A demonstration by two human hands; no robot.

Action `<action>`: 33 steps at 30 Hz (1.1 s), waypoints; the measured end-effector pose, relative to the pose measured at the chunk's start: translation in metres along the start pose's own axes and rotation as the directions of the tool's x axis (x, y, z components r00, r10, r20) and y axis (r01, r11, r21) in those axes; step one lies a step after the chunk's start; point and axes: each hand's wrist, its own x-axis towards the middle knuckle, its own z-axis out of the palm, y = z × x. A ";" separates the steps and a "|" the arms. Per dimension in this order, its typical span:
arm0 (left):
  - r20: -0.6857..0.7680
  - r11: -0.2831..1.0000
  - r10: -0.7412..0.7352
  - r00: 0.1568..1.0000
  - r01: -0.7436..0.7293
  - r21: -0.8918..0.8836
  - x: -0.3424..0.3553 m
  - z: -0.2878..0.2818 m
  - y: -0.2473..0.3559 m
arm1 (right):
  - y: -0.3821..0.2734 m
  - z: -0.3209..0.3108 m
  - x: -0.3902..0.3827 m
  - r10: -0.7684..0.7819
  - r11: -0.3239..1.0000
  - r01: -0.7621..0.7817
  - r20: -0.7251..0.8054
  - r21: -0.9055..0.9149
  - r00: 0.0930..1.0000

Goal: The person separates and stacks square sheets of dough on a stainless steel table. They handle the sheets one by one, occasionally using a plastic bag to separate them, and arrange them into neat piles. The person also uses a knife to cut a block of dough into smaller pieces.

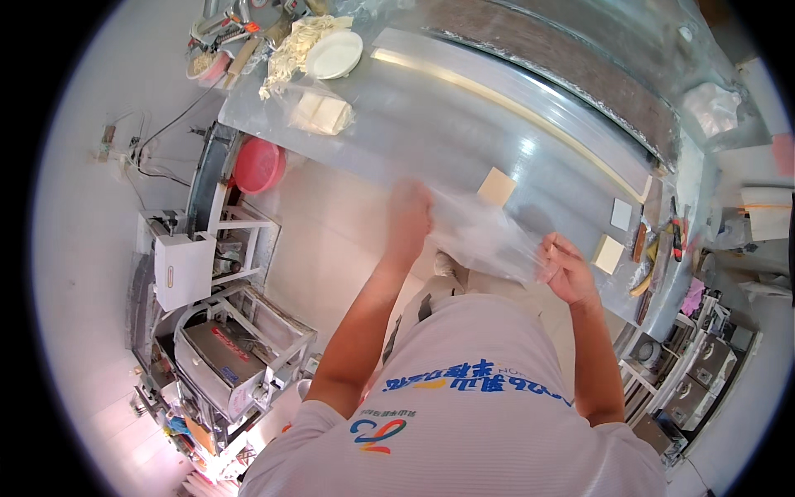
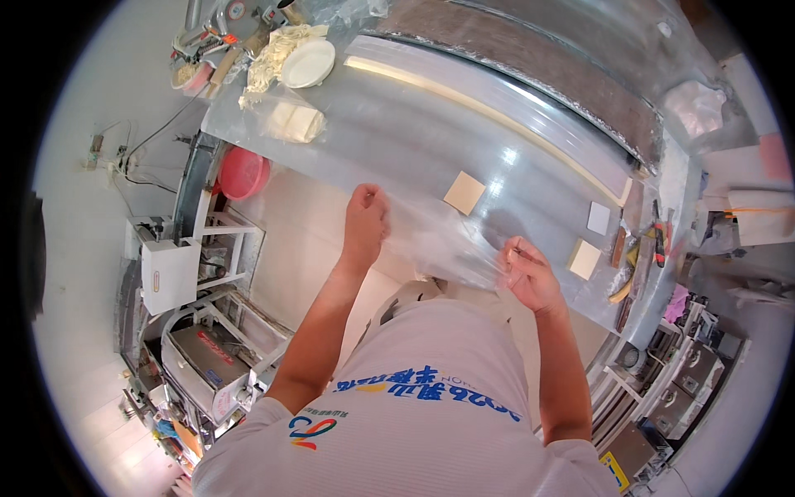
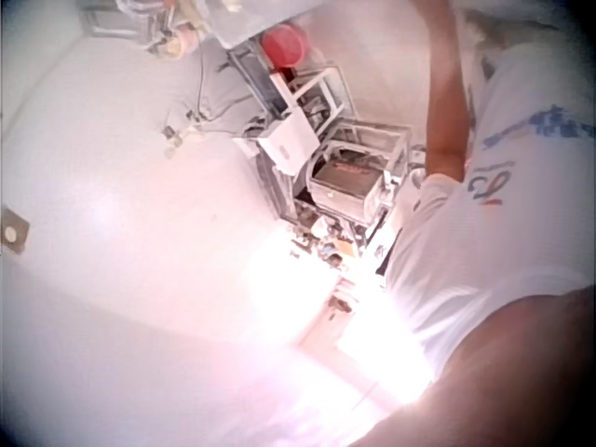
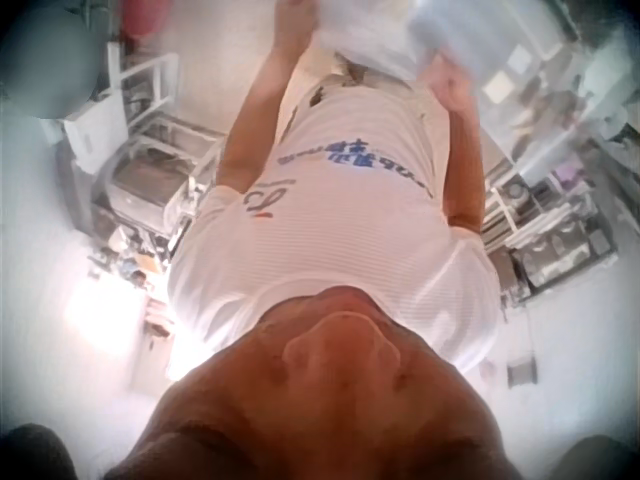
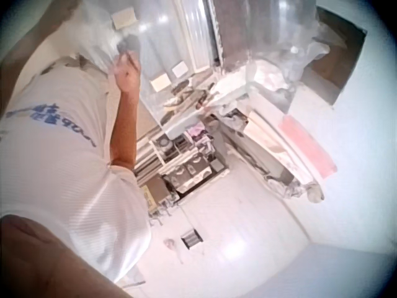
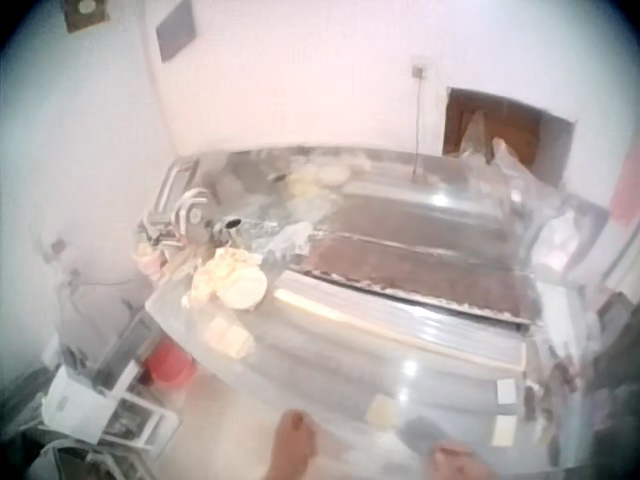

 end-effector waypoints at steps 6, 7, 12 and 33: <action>0.198 0.897 -0.029 0.980 -0.062 0.437 0.007 0.064 0.020 | -0.042 0.060 0.072 -0.006 0.346 -0.083 -0.091 -0.935 0.996; 0.208 0.885 -0.077 0.975 -0.029 0.464 0.009 0.068 0.028 | -0.043 0.058 0.082 -0.027 0.131 -0.029 -0.033 -0.991 0.999; 0.380 0.587 0.002 0.925 -0.308 0.748 0.014 0.006 0.009 | -0.049 0.024 0.101 -0.387 0.107 -0.131 -0.162 -0.986 0.908; 0.188 0.735 -0.475 0.859 0.505 -0.452 0.213 -0.160 0.000 | 0.024 0.075 0.259 -0.001 0.987 -0.084 -0.526 -0.139 0.851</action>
